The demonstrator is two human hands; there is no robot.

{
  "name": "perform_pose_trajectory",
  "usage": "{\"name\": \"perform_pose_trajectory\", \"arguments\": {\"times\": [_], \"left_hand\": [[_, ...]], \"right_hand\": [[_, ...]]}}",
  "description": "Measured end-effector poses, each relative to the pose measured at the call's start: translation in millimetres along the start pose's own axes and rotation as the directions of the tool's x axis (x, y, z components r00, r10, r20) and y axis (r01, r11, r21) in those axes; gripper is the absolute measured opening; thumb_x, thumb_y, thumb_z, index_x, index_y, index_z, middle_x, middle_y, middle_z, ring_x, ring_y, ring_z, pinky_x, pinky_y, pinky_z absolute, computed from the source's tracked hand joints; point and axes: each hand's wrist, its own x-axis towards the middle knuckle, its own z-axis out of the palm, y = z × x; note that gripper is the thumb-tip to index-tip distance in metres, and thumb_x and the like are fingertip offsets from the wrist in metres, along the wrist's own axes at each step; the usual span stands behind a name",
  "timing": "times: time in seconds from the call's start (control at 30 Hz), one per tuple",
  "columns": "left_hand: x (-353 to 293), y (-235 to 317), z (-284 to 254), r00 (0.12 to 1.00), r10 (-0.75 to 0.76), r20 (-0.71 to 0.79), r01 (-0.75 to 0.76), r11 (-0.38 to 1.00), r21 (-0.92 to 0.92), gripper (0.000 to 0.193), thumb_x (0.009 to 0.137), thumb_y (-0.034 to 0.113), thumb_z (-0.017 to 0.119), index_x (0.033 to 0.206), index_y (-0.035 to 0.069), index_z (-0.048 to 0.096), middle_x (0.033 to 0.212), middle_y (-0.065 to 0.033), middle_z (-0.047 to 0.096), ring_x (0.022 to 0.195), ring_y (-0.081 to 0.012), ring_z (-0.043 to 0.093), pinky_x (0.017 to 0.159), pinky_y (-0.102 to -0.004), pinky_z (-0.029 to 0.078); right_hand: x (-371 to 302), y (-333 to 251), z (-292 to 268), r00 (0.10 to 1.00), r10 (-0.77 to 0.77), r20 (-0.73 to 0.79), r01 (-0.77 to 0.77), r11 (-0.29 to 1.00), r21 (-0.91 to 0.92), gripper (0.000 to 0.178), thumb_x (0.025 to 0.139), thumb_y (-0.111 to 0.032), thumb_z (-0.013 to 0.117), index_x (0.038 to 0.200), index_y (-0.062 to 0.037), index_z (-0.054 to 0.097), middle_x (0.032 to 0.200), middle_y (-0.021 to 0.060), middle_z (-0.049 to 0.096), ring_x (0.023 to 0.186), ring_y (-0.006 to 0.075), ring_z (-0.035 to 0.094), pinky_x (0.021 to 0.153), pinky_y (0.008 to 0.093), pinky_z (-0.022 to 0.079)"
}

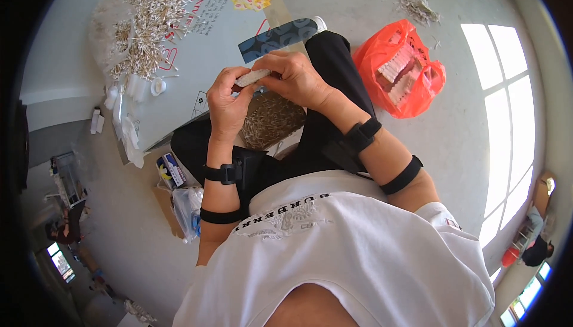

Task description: Gathering a bundle of wooden cotton-tipped applicators and sliding them into a plastic protective sleeve for packaging.

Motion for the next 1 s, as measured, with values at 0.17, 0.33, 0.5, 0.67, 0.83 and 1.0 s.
{"name": "perform_pose_trajectory", "arguments": {"times": [0.17,0.33,0.5,0.67,0.83,1.0], "left_hand": [[6,-32,13,0.999,0.016,0.038,-0.014,0.999,-0.035,0.022,0.076,-0.008,0.069,0.096,0.000,0.062,0.090,-0.0097,0.065,0.074,-0.0228,0.065,0.064,-0.0306,0.054],[16,-57,23,0.999,0.017,0.046,-0.016,1.000,-0.019,0.020,0.075,-0.009,0.066,0.093,-0.001,0.061,0.088,-0.0118,0.063,0.073,-0.0273,0.065,0.061,-0.0340,0.054],[26,-65,20,0.990,0.132,0.054,-0.139,0.977,0.159,0.014,0.071,-0.007,0.065,0.083,0.001,0.061,0.081,-0.0099,0.063,0.070,-0.0290,0.062,0.060,-0.0361,0.052],[23,-63,16,0.993,0.081,0.085,-0.090,0.990,0.107,0.015,0.069,-0.007,0.067,0.081,0.001,0.060,0.080,-0.0095,0.064,0.071,-0.0299,0.062,0.061,-0.0363,0.051],[28,-63,6,0.989,0.022,0.149,-0.022,1.000,0.000,0.017,0.070,-0.007,0.067,0.084,0.000,0.062,0.083,-0.0099,0.064,0.073,-0.0287,0.063,0.061,-0.0344,0.052],[26,-63,4,0.985,0.044,0.167,-0.049,0.998,0.029,0.024,0.074,-0.009,0.069,0.096,0.000,0.062,0.090,-0.0085,0.065,0.073,-0.0191,0.063,0.062,-0.0281,0.052]], "right_hand": [[1,30,5,0.995,0.072,0.064,-0.068,0.996,-0.064,0.024,0.077,-0.003,0.070,0.101,-0.0027,0.066,0.091,0.0136,0.066,0.077,0.0317,0.066,0.067,0.0361,0.052],[9,55,15,0.999,-0.002,0.049,0.011,0.985,-0.173,0.026,0.076,-0.001,0.069,0.101,-0.0030,0.063,0.086,0.0124,0.063,0.070,0.0300,0.063,0.061,0.0345,0.050],[22,56,14,0.993,-0.066,0.095,0.091,0.951,-0.294,0.022,0.073,-0.004,0.068,0.093,-0.0032,0.061,0.080,0.0119,0.061,0.067,0.0313,0.061,0.057,0.0371,0.048],[21,58,11,0.990,-0.041,0.135,0.074,0.966,-0.247,0.020,0.073,-0.004,0.067,0.092,-0.0028,0.061,0.080,0.0109,0.060,0.065,0.0296,0.060,0.057,0.0355,0.049],[21,59,6,0.988,-0.004,0.157,0.021,0.994,-0.112,0.022,0.074,-0.001,0.069,0.096,-0.0025,0.063,0.084,0.0091,0.061,0.062,0.0224,0.058,0.057,0.0310,0.048],[20,59,5,0.988,0.061,0.144,-0.047,0.994,-0.095,0.024,0.075,0.000,0.071,0.099,-0.0027,0.064,0.086,0.0063,0.061,0.062,0.0152,0.057,0.057,0.0277,0.048]]}}
